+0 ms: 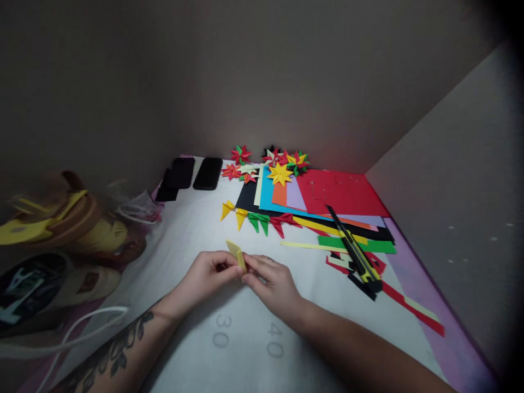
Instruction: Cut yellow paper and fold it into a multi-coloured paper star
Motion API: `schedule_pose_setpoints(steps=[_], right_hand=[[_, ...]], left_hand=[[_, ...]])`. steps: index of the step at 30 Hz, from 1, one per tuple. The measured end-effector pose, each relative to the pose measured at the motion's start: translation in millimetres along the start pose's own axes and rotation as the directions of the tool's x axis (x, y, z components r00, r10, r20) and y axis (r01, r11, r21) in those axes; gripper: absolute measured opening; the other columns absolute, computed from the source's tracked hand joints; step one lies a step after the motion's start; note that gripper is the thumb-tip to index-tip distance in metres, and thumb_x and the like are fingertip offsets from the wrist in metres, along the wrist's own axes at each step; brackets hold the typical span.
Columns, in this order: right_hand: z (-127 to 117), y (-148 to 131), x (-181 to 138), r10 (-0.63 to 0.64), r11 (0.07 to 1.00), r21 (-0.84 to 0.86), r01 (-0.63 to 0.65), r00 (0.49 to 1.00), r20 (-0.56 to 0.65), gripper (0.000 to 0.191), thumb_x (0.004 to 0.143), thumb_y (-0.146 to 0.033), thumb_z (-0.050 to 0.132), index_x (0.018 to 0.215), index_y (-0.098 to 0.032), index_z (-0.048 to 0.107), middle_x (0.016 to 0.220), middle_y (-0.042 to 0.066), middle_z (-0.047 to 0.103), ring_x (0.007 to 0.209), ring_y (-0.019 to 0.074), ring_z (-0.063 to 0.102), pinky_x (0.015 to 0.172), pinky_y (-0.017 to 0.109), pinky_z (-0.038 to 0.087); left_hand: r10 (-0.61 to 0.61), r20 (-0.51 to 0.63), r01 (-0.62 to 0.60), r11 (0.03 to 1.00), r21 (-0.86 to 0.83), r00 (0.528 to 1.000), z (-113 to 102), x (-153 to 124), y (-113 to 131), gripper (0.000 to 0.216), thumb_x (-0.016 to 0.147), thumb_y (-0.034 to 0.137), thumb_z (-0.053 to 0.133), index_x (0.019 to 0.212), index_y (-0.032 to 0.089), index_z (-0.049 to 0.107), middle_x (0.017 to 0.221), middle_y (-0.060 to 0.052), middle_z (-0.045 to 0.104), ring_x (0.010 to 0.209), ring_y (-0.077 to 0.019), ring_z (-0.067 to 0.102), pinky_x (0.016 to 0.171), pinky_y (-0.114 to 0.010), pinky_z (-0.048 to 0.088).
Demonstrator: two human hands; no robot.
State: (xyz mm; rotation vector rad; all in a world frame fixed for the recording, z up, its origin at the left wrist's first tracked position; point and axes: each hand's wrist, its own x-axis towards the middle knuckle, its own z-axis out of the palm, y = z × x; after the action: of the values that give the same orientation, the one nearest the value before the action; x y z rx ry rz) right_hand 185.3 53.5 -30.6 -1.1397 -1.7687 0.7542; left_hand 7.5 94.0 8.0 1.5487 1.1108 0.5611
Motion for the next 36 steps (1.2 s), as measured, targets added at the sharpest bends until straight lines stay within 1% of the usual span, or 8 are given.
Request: schedule_pose_setpoints(steps=[7,12,18,21,26,30,33,36], right_hand=[[1.7,-0.9,0.3,0.015,0.998,0.068,-0.015,1.0,-0.011,0.035,0.082,-0.022,0.061,0.117,-0.026,0.064,0.105,0.006,0.07,0.088,0.0194,0.066,0.081,0.032,0.055],[1.2,-1.0,3.7,0.27,0.95,0.174,-0.259,0.962,-0.038,0.015,0.083,-0.024,0.058,0.092,-0.021,0.069,0.082,0.002,0.069,0.07,0.0151,0.063,0.068,0.027,0.053],[-5.1,16.8,12.5,0.53,0.783,0.472,-0.406,0.832,-0.163,0.028,0.079,-0.028,0.062,0.105,-0.02,0.058,0.072,-0.002,0.059,0.066,0.0131,0.058,0.061,0.024,0.051],[-9.3,21.2,15.6,0.551,0.727,0.575,-0.375,0.819,-0.161,0.042,0.077,-0.028,0.063,0.116,-0.024,0.049,0.075,-0.003,0.058,0.067,0.0134,0.059,0.059,0.024,0.052],[-11.3,22.6,15.6,0.581,0.71,0.564,-0.422,0.804,-0.129,0.031,0.075,-0.029,0.063,0.104,-0.023,0.056,0.082,0.0,0.058,0.072,0.0153,0.06,0.055,0.023,0.052],[-11.5,23.4,14.8,0.59,0.733,0.481,-0.48,0.801,-0.1,0.015,0.076,-0.03,0.061,0.088,-0.021,0.059,0.078,0.0,0.059,0.068,0.0146,0.058,0.056,0.024,0.05],[-11.4,21.7,14.8,0.538,0.763,0.482,-0.429,0.836,-0.106,0.011,0.076,-0.028,0.061,0.083,-0.021,0.057,0.076,-0.001,0.058,0.066,0.0135,0.056,0.055,0.022,0.047],[-9.6,17.4,13.7,0.466,0.793,0.482,-0.372,0.88,-0.088,0.009,0.075,-0.025,0.061,0.08,-0.021,0.055,0.073,-0.002,0.057,0.065,0.0128,0.056,0.056,0.021,0.045]], left_hand=[[0.03,-0.014,-0.029,0.997,0.07,0.999,1.8,-2.1,-0.6,0.024,0.079,0.034,0.058,0.072,0.013,0.067,0.066,-0.001,0.063,0.061,-0.0122,0.052,0.056,-0.021,0.039],[0.068,-0.039,-0.06,0.982,0.177,0.997,-1.2,-3.1,6.5,0.023,0.079,0.032,0.054,0.07,0.014,0.064,0.066,0.0,0.06,0.061,-0.0122,0.05,0.056,-0.021,0.038],[-0.04,-0.293,0.113,0.964,0.239,0.955,-56.4,5.2,5.7,0.022,0.072,0.035,0.055,0.062,0.017,0.052,0.058,0.004,0.047,0.052,-0.0103,0.041,0.047,-0.02,0.028],[-0.142,-0.327,0.233,0.938,0.257,0.934,-83.6,10.7,-6.5,0.023,0.071,0.04,0.054,0.062,0.018,0.053,0.051,0.006,0.043,0.048,-0.0107,0.037,0.045,-0.022,0.024],[-0.072,-0.456,0.324,0.802,0.502,0.887,-102.5,16.1,-23.7,0.024,0.068,0.041,0.055,0.072,0.018,0.061,0.064,-0.001,0.058,0.062,-0.0181,0.053,0.055,-0.026,0.035],[0.041,-0.527,0.283,0.806,0.519,0.849,-86.1,15.6,-18.7,0.029,0.075,0.042,0.052,0.088,0.018,0.059,0.069,-0.001,0.058,0.066,-0.0193,0.055,0.059,-0.028,0.039],[0.019,-0.393,0.085,0.966,0.246,0.919,-50.6,13.0,-11.1,0.04,0.074,0.044,0.055,0.104,0.016,0.054,0.097,-0.008,0.06,0.09,-0.0215,0.059,0.07,-0.029,0.046],[0.005,-0.186,-0.011,0.999,-0.034,0.982,-15.1,9.8,-7.9,0.066,0.066,0.037,0.067,0.123,0.018,0.042,0.115,-0.012,0.055,0.102,-0.022,0.057,0.078,-0.03,0.048]])
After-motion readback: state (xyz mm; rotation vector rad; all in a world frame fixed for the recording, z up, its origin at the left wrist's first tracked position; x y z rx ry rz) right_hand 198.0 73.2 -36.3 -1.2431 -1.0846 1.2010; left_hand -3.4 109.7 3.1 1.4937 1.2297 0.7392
